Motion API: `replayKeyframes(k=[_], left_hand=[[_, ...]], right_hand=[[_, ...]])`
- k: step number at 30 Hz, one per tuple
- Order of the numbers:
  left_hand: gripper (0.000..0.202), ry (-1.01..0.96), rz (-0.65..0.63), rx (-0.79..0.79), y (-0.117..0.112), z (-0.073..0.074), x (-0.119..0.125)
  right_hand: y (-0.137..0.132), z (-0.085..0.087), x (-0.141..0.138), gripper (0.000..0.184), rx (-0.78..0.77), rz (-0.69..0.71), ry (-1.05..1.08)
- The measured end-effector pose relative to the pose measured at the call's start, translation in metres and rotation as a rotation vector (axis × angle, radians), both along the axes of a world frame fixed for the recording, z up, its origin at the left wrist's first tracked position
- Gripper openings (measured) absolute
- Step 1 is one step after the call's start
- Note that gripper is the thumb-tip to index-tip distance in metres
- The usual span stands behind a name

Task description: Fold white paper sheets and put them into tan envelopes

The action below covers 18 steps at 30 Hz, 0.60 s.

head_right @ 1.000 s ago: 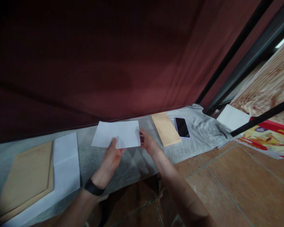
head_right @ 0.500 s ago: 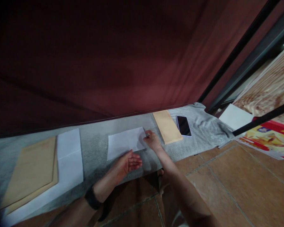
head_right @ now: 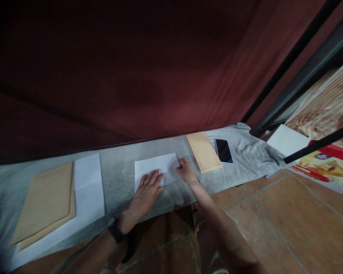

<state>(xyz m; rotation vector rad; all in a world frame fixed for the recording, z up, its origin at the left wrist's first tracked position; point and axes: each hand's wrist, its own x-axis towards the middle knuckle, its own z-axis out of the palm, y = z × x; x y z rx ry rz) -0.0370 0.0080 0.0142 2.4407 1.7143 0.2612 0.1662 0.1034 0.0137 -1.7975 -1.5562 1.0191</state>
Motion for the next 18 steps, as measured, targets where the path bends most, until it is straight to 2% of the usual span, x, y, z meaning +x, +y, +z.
replayKeyframes(k=[7,15,18], left_hand=[[0.049,0.083,0.005,0.028,0.004,0.002,-0.004],[0.046,-0.003,0.067,0.003,0.01,-0.001,-0.002],[0.046,0.001,0.092,0.042,0.014,-0.004,-0.003]], right_hand=[[-0.002,0.001,0.0,0.049,0.021,0.055,-0.126],[0.001,0.008,0.001,0.049,0.008,0.152,-0.223],[0.003,0.009,0.002,0.048,-0.002,0.178,-0.226]])
